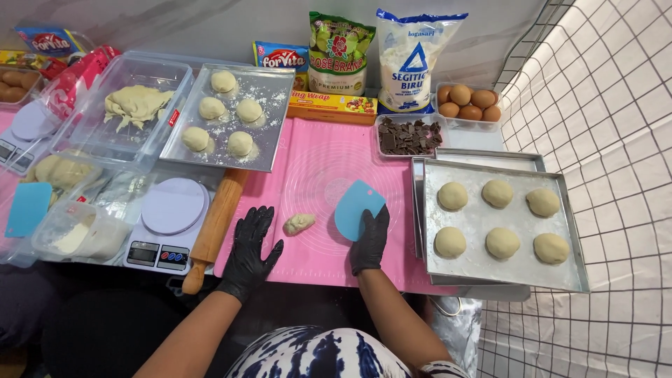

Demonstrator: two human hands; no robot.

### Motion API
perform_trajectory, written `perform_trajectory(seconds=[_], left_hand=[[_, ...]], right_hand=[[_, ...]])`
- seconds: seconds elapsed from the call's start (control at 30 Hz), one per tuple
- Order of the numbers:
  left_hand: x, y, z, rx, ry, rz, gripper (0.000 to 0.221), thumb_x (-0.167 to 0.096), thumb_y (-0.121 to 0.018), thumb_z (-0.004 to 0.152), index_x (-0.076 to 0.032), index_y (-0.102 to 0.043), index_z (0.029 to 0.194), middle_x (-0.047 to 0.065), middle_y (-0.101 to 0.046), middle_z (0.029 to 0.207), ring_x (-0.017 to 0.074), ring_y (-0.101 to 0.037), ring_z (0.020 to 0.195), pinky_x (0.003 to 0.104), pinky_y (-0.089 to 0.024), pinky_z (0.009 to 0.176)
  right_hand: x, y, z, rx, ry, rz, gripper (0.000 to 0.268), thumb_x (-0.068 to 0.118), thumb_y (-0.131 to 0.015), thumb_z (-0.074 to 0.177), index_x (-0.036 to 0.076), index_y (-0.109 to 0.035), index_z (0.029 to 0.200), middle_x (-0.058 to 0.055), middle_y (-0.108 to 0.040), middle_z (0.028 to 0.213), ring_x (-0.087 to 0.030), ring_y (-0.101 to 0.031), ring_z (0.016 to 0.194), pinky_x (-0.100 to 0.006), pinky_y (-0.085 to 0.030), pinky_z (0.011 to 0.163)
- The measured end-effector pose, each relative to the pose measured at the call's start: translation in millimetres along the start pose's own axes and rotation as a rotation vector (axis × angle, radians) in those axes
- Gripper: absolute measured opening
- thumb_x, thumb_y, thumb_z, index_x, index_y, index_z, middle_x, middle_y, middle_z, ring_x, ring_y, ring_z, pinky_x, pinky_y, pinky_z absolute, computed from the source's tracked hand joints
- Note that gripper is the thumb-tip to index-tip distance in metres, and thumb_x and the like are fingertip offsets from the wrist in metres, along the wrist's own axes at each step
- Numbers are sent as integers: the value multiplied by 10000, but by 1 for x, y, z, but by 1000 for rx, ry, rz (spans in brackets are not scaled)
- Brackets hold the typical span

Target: Portioning dough using a scraper, weighing each piece on a digital scale, and shaping them into balls before placing them on a baking tray.

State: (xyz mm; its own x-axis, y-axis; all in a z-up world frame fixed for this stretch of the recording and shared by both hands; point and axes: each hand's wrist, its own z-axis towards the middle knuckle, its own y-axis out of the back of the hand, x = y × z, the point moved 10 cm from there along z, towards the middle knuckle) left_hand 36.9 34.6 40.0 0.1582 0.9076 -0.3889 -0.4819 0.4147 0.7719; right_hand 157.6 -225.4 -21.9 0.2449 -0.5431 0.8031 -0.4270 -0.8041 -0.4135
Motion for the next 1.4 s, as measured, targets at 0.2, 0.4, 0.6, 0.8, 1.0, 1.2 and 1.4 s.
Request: perform_trajectory(seconds=[0.2,0.4,0.6,0.8,1.0,1.2,1.4], left_hand=[[-1,2,5,63,47,-93,727,-395,-686,934,-196,-429,1585,78,-459,1595,315,-384,1493,505,-232,1238],[-8,12,11,117,28,-145,715,-386,-629,972,-100,-388,1581,72,-433,1630,308,-332,1546,521,-191,1276],[13,-8,13,261,183,-324,755,-394,-654,933,-159,-370,1593,69,-452,1613,328,-283,1554,548,-117,1262],[12,0,22,157,126,-313,702,-303,-684,932,-189,-423,1573,23,-475,1606,316,-340,1541,574,-165,1251],[23,8,22,-9,186,-412,572,-247,-532,1029,-112,-403,1570,117,-466,1598,355,-397,1505,499,-341,1231],[23,14,25,-32,192,-382,559,-243,-540,1038,-106,-413,1564,104,-471,1599,317,-403,1509,469,-321,1254],[19,25,30,-75,172,-395,520,-231,-529,1033,-95,-469,1531,115,-525,1555,325,-461,1471,472,-359,1236]], right_hand=[[-2,-1,14,127,173,-125,641,284,-664,979,299,-421,1572,-22,-436,1595,-223,-417,1446,-453,-391,1173],[11,-19,4,123,251,-318,629,250,-619,944,232,-437,1546,-11,-413,1641,-208,-386,1509,-407,-355,1223],[22,-31,27,149,210,-715,546,187,-664,903,336,-611,1426,28,-640,1462,-136,-572,1325,-315,-456,1084],[68,-56,13,-38,1134,-1320,634,328,-738,898,224,-552,1495,-199,-505,1507,-367,-505,1364,-492,-404,1113],[-28,-142,-76,660,934,-1398,668,561,-508,986,109,-503,1477,-254,-374,1594,-454,-433,1402,-578,-435,1087],[-27,-152,-142,721,1412,-1287,42,123,-658,956,85,-657,973,-123,-588,943,-316,-556,710,-446,-383,503],[-30,-113,-50,685,395,-1340,451,458,-678,914,369,-655,1356,11,-717,1266,-219,-681,1066,-368,-545,808]])
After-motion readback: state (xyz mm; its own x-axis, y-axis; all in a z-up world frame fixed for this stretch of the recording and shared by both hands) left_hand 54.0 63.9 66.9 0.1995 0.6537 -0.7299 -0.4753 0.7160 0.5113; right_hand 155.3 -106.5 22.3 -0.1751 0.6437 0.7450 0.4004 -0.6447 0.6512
